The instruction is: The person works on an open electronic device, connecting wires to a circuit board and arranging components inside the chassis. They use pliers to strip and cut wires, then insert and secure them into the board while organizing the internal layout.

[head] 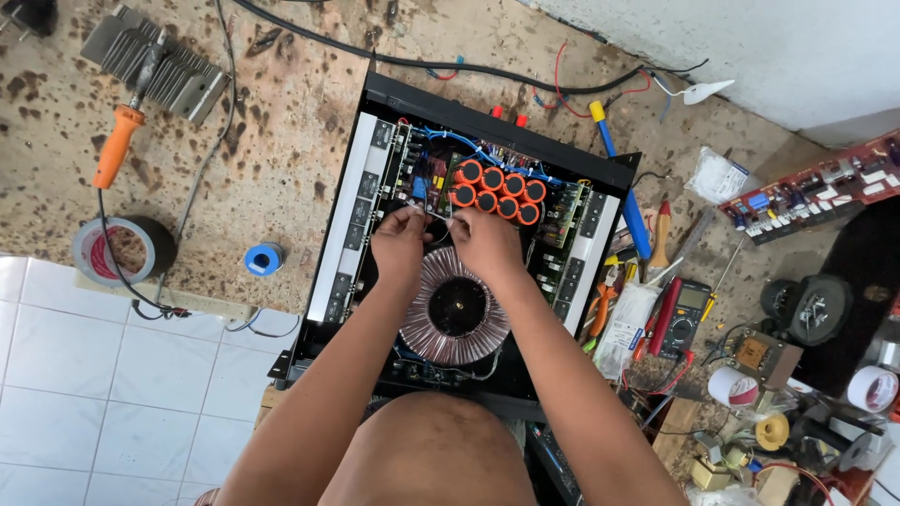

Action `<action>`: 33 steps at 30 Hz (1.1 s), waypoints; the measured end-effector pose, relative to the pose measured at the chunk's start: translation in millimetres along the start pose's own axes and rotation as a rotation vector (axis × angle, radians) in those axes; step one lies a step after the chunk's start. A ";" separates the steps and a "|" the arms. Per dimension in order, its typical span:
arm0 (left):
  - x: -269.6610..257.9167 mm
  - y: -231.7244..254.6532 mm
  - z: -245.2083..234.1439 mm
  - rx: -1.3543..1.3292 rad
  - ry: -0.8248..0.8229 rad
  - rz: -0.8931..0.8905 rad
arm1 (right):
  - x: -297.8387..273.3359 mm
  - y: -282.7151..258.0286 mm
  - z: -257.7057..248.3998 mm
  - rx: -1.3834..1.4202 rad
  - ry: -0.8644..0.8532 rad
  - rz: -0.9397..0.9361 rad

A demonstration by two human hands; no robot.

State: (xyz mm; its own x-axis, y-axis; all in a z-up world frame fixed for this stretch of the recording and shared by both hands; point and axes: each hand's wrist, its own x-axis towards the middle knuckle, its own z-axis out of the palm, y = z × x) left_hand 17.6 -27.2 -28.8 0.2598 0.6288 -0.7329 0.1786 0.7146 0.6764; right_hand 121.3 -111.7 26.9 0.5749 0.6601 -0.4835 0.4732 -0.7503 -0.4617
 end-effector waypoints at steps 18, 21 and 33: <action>-16.4 23.2 7.0 0.317 0.086 0.001 | 103.7 7.2 -8.8 -0.528 0.176 -0.768; -18.3 26.2 7.2 0.354 0.090 -0.026 | 110.6 -3.2 -23.3 -0.618 0.064 -0.842; -29.0 42.1 8.5 0.341 0.097 -0.086 | 144.2 1.5 -27.0 -0.878 -0.253 -0.872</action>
State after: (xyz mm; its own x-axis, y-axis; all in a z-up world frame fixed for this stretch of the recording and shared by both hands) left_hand 25.7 -17.9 21.5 0.1417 0.6084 -0.7809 0.5067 0.6331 0.5852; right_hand 222.9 -18.6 -23.4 -0.2484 0.8624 -0.4411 0.9685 0.2296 -0.0967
